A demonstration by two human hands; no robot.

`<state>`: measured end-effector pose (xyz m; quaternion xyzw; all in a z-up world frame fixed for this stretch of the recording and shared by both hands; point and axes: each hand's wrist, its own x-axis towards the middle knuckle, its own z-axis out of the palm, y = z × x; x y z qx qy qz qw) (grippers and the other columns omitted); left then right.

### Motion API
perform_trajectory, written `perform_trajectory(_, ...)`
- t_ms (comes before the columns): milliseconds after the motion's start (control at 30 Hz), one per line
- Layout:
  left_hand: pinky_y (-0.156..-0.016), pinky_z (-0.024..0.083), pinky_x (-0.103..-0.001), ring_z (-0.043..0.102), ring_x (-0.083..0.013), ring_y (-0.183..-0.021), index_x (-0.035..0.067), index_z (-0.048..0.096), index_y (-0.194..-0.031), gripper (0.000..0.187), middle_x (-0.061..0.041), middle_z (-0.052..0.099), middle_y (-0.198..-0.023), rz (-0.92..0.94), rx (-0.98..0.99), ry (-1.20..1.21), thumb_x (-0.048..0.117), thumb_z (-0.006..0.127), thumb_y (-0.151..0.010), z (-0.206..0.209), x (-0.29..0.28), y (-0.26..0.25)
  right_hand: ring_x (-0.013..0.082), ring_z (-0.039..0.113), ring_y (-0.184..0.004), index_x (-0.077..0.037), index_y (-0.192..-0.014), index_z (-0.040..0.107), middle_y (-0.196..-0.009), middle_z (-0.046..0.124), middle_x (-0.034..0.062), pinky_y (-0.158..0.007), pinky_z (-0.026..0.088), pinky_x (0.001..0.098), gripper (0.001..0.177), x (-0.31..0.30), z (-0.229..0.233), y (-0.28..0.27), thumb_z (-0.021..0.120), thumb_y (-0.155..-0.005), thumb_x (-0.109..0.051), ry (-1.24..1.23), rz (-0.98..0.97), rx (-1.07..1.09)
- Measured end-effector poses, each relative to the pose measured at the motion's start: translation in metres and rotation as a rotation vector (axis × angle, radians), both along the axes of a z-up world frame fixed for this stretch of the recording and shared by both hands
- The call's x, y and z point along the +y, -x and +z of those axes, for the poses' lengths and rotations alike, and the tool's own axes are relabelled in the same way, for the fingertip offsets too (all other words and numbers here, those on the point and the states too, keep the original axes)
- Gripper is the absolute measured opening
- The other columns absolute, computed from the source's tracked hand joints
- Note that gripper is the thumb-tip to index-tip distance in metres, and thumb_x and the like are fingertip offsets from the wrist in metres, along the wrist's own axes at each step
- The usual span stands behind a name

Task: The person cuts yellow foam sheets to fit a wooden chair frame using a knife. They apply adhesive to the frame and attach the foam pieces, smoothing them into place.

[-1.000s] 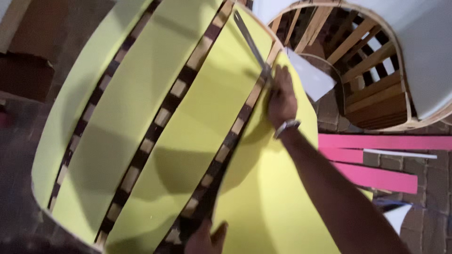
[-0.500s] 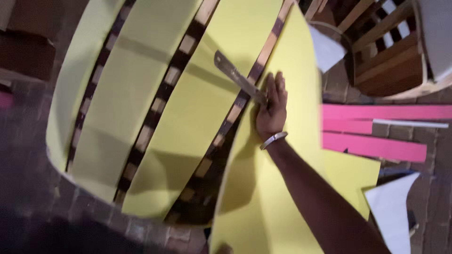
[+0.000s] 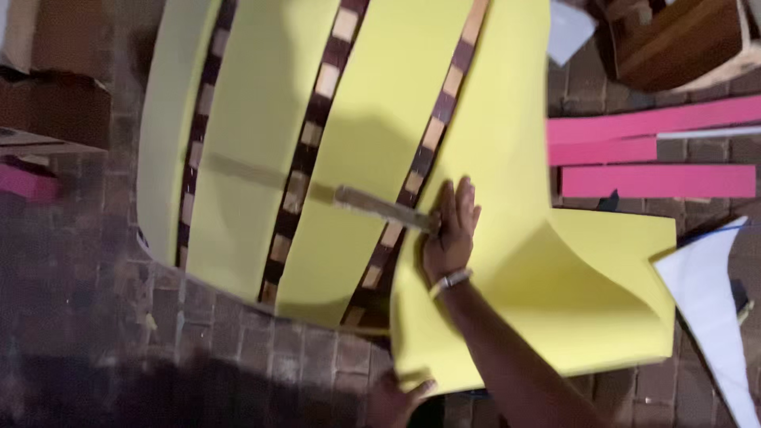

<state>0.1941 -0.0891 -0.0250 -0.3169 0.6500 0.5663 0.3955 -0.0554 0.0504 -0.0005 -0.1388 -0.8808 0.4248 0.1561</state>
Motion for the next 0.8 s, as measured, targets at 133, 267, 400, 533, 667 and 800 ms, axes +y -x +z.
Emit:
perform_trajectory(133, -0.084, 0.062, -0.034, 0.077, -0.0161, -0.094, 0.001, 0.076, -0.109, 0.04, -0.013, 0.082, -0.1, 0.126, 0.179, -0.035, 0.026, 0.084, -0.078, -0.018, -0.022, -0.062, 0.0386, 0.021, -0.16, -0.013, -0.159, 0.043, -0.17, 0.027, 0.0196, -0.13, 0.008, 0.0572, 0.064, -0.003, 0.004, -0.005, 0.044, -0.098, 0.004, 0.034, 0.02, 0.023)
perform_trajectory(267, -0.071, 0.062, -0.04, 0.08, -0.0218, -0.075, 0.004, 0.079, -0.099, 0.044, -0.019, 0.082, -0.082, 0.008, 0.194, 0.358, 0.042, 0.08, -0.077, 0.012, -0.039, -0.05, 0.0362, 0.021, -0.16, -0.013, -0.159, 0.042, -0.17, 0.027, 0.0208, -0.131, 0.01, 0.0577, 0.061, -0.01, 0.0, -0.028, 0.043, -0.101, 0.004, 0.045, 0.033, -0.005)
perform_trajectory(400, -0.064, 0.056, -0.047, 0.075, -0.0331, -0.076, 0.006, 0.078, -0.096, 0.055, -0.023, 0.075, -0.083, -0.229, 0.191, 0.663, 0.059, 0.073, -0.081, 0.027, -0.065, -0.001, 0.0366, 0.019, -0.159, -0.014, -0.16, 0.041, -0.17, 0.024, 0.0201, -0.128, 0.014, 0.0614, 0.059, -0.027, -0.012, -0.077, 0.052, -0.103, -0.005, -0.077, 0.095, -0.056)
perform_trajectory(533, -0.067, 0.055, -0.049, 0.074, -0.0367, -0.076, 0.005, 0.075, -0.099, 0.062, -0.023, 0.073, -0.085, -0.278, 0.269, 0.777, 0.065, 0.068, -0.085, 0.019, -0.078, 0.007, 0.0442, 0.013, -0.157, -0.016, -0.161, 0.032, -0.17, 0.017, 0.0224, -0.123, 0.019, 0.0655, 0.074, -0.054, -0.032, -0.144, 0.053, -0.09, -0.008, 0.01, 0.148, -0.095)
perform_trajectory(667, -0.072, 0.055, -0.051, 0.07, -0.0399, -0.084, 0.002, 0.073, -0.093, 0.063, -0.023, 0.072, -0.087, -0.25, 0.127, 0.844, 0.064, 0.073, -0.085, 0.017, -0.074, 0.02, 0.0478, 0.005, -0.157, -0.019, -0.164, 0.028, -0.172, 0.008, 0.0244, -0.119, 0.017, 0.0692, 0.068, -0.076, -0.05, -0.145, 0.051, -0.1, -0.017, -0.001, 0.094, -0.186)
perform_trajectory(800, -0.083, 0.054, -0.049, 0.067, -0.0377, -0.097, 0.007, 0.069, -0.112, 0.046, -0.019, 0.071, -0.106, -0.301, 0.802, 0.988, 0.049, 0.067, -0.094, 0.025, -0.077, -0.004, 0.0477, 0.001, -0.156, -0.019, -0.164, 0.023, -0.17, -0.001, 0.0225, -0.116, 0.014, 0.0712, 0.08, -0.073, -0.046, -0.148, 0.055, -0.091, -0.017, 0.014, 0.157, -0.276)
